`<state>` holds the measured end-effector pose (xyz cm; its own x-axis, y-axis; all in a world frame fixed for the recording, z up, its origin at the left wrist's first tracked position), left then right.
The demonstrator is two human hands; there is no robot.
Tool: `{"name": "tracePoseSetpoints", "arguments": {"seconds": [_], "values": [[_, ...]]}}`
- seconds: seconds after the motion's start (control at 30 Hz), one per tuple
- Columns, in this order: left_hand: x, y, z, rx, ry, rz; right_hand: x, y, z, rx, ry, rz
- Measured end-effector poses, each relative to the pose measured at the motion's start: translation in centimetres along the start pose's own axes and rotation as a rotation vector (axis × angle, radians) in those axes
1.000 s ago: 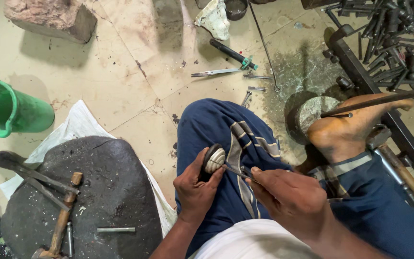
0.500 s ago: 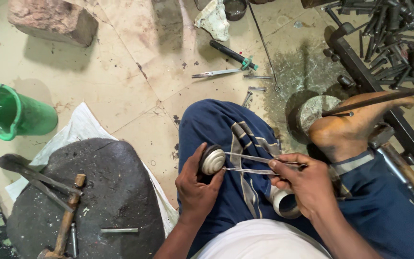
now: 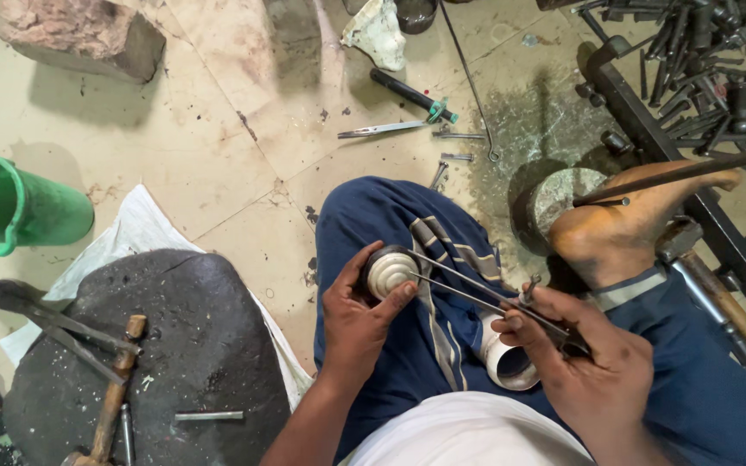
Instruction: The person sits on the workshop floor and saws a small white turned knob with a hacksaw blade, then trims it with red-handled pliers and presses the knob onto a dark round base, finally reaching into a wooden drawer.
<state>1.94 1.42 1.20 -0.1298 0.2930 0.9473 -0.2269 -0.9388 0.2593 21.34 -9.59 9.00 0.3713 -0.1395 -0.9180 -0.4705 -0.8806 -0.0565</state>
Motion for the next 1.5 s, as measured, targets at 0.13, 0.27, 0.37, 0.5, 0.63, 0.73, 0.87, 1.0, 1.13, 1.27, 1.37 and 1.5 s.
{"name": "tracePoseSetpoints", "arguments": {"seconds": [0.13,0.27,0.37,0.5,0.63,0.73,0.87,1.0,1.13,1.27,1.37,1.5], "values": [[-0.6,-0.3,-0.7,-0.058,0.155,-0.011,0.6,0.4,0.0,-0.019,0.106,-0.029],[-1.0,-0.2,-0.8,-0.075,0.176,-0.04,0.8,0.5,0.2,-0.05,0.139,-0.035],[-1.0,-0.1,-0.7,-0.09,0.193,-0.022,0.9,0.4,0.3,-0.063,0.135,-0.026],[-0.9,-0.1,-0.8,-0.11,0.195,-0.009,0.7,0.4,0.2,-0.073,0.17,-0.055],[-0.8,0.0,-0.8,-0.115,0.182,-0.006,0.5,0.3,0.2,-0.068,0.207,-0.04],[-0.9,0.1,-0.8,-0.115,0.176,0.0,0.2,0.3,0.2,-0.056,0.286,-0.082],[-1.0,0.0,-0.6,-0.077,0.082,-0.005,-0.2,0.2,0.4,-0.072,0.282,-0.1],[-1.3,0.2,0.1,0.051,-0.199,0.015,-1.0,0.1,0.5,-0.076,0.356,-0.178],[-1.4,0.8,0.8,0.086,-0.402,0.259,-2.1,-0.1,0.5,-0.068,0.43,-0.223],[-1.4,1.2,1.0,0.059,-0.472,0.361,-3.0,-0.5,0.7,-0.089,0.402,-0.347],[-1.5,1.4,1.0,0.054,-0.5,0.39,-3.2,-0.6,0.6,-0.151,0.377,-0.396],[-1.8,1.4,1.0,0.059,-0.5,0.41,-2.9,-0.6,0.7,-0.172,0.42,-0.568]]}}
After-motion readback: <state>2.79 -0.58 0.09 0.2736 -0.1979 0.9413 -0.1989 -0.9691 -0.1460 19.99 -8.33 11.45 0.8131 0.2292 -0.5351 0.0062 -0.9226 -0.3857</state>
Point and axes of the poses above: each hand's wrist, its own y-axis away from the middle knuckle, its own z-axis out of the palm, x = y × z, the point moved 1 cm from there along -y, towards the middle knuckle, and after that the axes turned 4 degrees about z, right-handed, at the moved point
